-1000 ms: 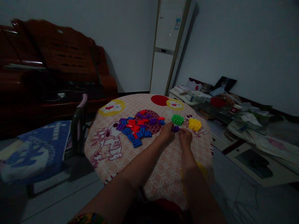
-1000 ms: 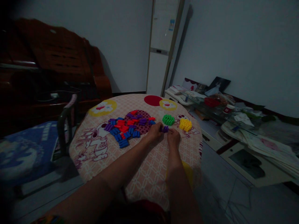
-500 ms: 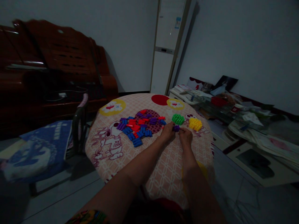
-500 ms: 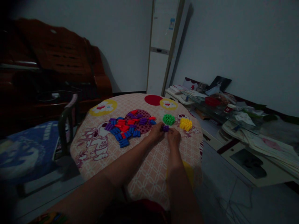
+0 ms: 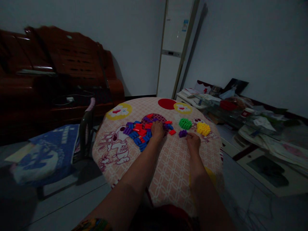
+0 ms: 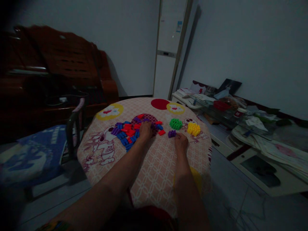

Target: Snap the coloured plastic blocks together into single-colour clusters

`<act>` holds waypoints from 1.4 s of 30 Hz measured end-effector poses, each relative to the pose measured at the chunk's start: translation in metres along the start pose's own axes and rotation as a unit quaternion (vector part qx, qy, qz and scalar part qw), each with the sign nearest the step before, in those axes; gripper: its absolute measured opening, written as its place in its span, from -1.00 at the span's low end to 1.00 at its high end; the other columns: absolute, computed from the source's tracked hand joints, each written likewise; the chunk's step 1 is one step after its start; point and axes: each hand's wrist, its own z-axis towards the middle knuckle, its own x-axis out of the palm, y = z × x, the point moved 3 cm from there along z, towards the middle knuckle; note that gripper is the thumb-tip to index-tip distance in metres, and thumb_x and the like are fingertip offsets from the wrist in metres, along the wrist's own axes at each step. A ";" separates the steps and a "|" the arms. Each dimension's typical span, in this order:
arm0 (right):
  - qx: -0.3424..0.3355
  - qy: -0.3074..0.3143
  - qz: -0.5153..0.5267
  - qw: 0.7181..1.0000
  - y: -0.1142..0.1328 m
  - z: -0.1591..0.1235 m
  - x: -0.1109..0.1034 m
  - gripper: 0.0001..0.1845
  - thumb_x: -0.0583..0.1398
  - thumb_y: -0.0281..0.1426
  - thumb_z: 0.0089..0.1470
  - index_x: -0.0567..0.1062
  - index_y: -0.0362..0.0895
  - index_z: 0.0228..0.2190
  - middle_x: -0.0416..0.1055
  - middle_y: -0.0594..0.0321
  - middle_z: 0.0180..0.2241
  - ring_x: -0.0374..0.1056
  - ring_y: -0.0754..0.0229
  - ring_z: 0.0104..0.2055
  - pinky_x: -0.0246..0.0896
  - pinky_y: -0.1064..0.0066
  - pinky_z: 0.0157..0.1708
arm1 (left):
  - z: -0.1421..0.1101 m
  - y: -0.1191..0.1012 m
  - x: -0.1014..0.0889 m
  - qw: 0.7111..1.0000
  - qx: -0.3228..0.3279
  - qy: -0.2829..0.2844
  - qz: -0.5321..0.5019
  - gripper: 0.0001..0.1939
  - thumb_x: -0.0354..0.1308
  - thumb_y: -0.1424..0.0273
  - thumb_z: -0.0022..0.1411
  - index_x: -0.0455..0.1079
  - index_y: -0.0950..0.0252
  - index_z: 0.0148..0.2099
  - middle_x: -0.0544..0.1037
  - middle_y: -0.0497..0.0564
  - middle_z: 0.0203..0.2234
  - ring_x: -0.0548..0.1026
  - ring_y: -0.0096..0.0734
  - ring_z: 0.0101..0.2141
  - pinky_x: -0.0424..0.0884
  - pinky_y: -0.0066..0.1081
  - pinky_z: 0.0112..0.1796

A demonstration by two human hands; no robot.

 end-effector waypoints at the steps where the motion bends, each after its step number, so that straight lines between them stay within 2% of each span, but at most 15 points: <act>1: -0.001 -0.001 0.000 1.000 0.000 0.000 0.000 -0.58 0.11 -0.32 -0.09 0.69 -0.10 -0.25 0.62 0.14 -0.36 0.49 0.03 -0.29 0.32 0.32 -0.26 | -0.001 0.002 -0.004 0.999 -0.007 0.004 0.044 -0.86 0.17 0.57 0.20 0.51 0.39 -0.18 0.58 0.25 -0.18 0.47 -0.06 -0.08 0.41 -0.20 -0.05; 4: -0.005 0.006 0.008 1.000 0.001 -0.001 -0.001 -0.57 0.10 -0.32 -0.08 0.68 -0.10 -0.25 0.62 0.14 -0.36 0.50 0.03 -0.28 0.33 0.32 -0.23 | -0.005 0.003 -0.012 0.986 -0.030 0.038 0.160 -0.76 0.13 0.53 0.24 0.54 0.41 -0.08 0.56 0.29 -0.06 0.48 -0.03 -0.01 0.40 -0.24 -0.01; 6: -0.004 0.012 0.011 1.000 0.002 -0.002 -0.001 -0.57 0.09 -0.32 -0.06 0.68 -0.11 -0.24 0.61 0.13 -0.37 0.50 0.03 -0.28 0.33 0.32 -0.22 | -0.006 0.001 -0.016 0.977 -0.040 0.062 0.199 -0.70 0.10 0.55 0.23 0.54 0.38 -0.03 0.58 0.26 -0.05 0.51 -0.07 0.00 0.42 -0.30 -0.02; 10: -0.001 0.008 0.003 1.000 0.003 -0.002 -0.002 -0.58 0.09 -0.31 -0.05 0.67 -0.11 -0.26 0.61 0.12 -0.36 0.50 0.03 -0.26 0.33 0.31 -0.21 | -0.007 -0.001 -0.023 0.978 -0.054 0.067 0.188 -0.67 0.12 0.58 0.19 0.54 0.33 -0.02 0.62 0.21 -0.07 0.54 -0.09 -0.01 0.44 -0.33 -0.06; 13: 0.002 0.006 0.002 1.000 0.003 -0.002 -0.001 -0.59 0.08 -0.31 -0.06 0.67 -0.10 -0.27 0.60 0.14 -0.38 0.50 0.04 -0.28 0.33 0.32 -0.21 | -0.005 -0.001 -0.024 0.990 -0.059 0.056 0.112 -0.73 0.16 0.55 0.18 0.55 0.30 -0.08 0.65 0.14 -0.13 0.57 -0.17 -0.07 0.46 -0.33 -0.07; 16: -0.003 0.005 0.014 1.000 0.003 -0.002 -0.001 -0.57 0.07 -0.30 -0.07 0.67 -0.10 -0.27 0.60 0.14 -0.40 0.49 0.03 -0.30 0.32 0.31 -0.22 | -0.003 -0.008 -0.013 0.996 -0.034 0.077 -0.031 -0.76 0.23 0.55 0.14 0.55 0.31 -0.11 0.66 0.07 -0.22 0.59 -0.29 -0.19 0.49 -0.37 -0.13; 20: -0.005 -0.012 0.035 0.999 0.003 -0.002 -0.004 -0.54 0.06 -0.28 -0.07 0.66 -0.15 -0.24 0.61 0.11 -0.38 0.49 0.01 -0.27 0.33 0.28 -0.19 | -0.011 -0.030 0.011 0.980 0.021 0.110 -0.162 -0.75 0.24 0.60 0.08 0.55 0.35 -0.15 0.65 0.02 -0.30 0.58 -0.38 -0.28 0.48 -0.42 -0.20; 23: -0.006 -0.032 0.059 0.998 0.005 -0.002 -0.007 -0.51 0.04 -0.25 -0.03 0.65 -0.18 -0.23 0.61 0.08 -0.36 0.49 0.00 -0.24 0.33 0.25 -0.13 | -0.026 -0.050 0.028 0.976 0.073 0.117 -0.168 -0.79 0.25 0.57 0.08 0.54 0.34 -0.19 0.62 0.00 -0.34 0.55 -0.41 -0.32 0.45 -0.43 -0.20; 29: -0.006 -0.058 0.068 0.996 0.006 -0.001 -0.011 -0.58 0.06 -0.28 -0.06 0.65 -0.16 -0.33 0.62 0.03 -0.26 0.51 -0.01 -0.14 0.35 0.26 -0.06 | -0.057 -0.074 0.049 0.977 0.167 0.109 -0.071 -0.86 0.14 0.54 0.15 0.48 0.32 -0.23 0.57 0.09 -0.28 0.50 -0.30 -0.23 0.41 -0.35 -0.15; 31: 0.013 -0.066 0.086 0.994 0.005 -0.001 -0.012 -0.59 0.07 -0.29 -0.10 0.65 -0.16 -0.33 0.62 0.04 -0.28 0.52 -0.01 -0.18 0.38 0.28 -0.13 | -0.061 -0.075 0.051 0.976 0.177 0.111 -0.055 -0.84 0.11 0.56 0.17 0.46 0.31 -0.21 0.55 0.11 -0.23 0.49 -0.28 -0.21 0.41 -0.35 -0.15; 33: 0.045 -0.068 0.124 0.989 0.004 -0.002 -0.013 -0.58 0.07 -0.29 -0.14 0.63 -0.18 -0.33 0.61 0.06 -0.36 0.52 0.02 -0.32 0.40 0.31 -0.30 | -0.060 -0.073 0.049 0.977 0.177 0.099 -0.060 -0.80 0.11 0.58 0.16 0.44 0.30 -0.15 0.52 0.11 -0.17 0.48 -0.29 -0.17 0.41 -0.35 -0.11; 36: 0.086 -0.056 0.199 0.975 0.005 -0.004 -0.013 -0.58 0.10 -0.27 -0.18 0.61 -0.19 -0.33 0.57 0.14 -0.49 0.44 0.10 -0.57 0.29 0.37 -0.57 | -0.055 -0.065 0.041 0.983 0.143 0.080 -0.077 -0.70 0.21 0.55 0.14 0.40 0.28 -0.05 0.49 0.09 -0.11 0.47 -0.29 -0.10 0.40 -0.34 -0.05; 39: 0.098 -0.043 0.243 0.964 0.008 -0.006 -0.014 -0.65 0.15 -0.27 -0.25 0.59 -0.17 -0.39 0.51 0.24 -0.58 0.37 0.14 -0.67 0.17 0.41 -0.69 | -0.053 -0.057 0.037 0.989 0.097 0.082 -0.076 -0.42 0.34 0.45 0.06 0.32 0.26 0.13 0.43 0.14 0.03 0.47 -0.22 0.00 0.41 -0.29 0.00; 42: 0.103 -0.022 0.244 0.964 0.010 -0.006 -0.014 -0.72 0.20 -0.30 -0.31 0.56 -0.15 -0.47 0.39 0.33 -0.72 0.35 0.13 -0.69 0.13 0.43 -0.72 | -0.054 -0.056 0.041 0.989 0.086 0.103 -0.059 -0.17 0.42 0.39 -0.04 0.21 0.28 0.26 0.35 0.23 0.16 0.43 -0.09 0.10 0.40 -0.25 0.04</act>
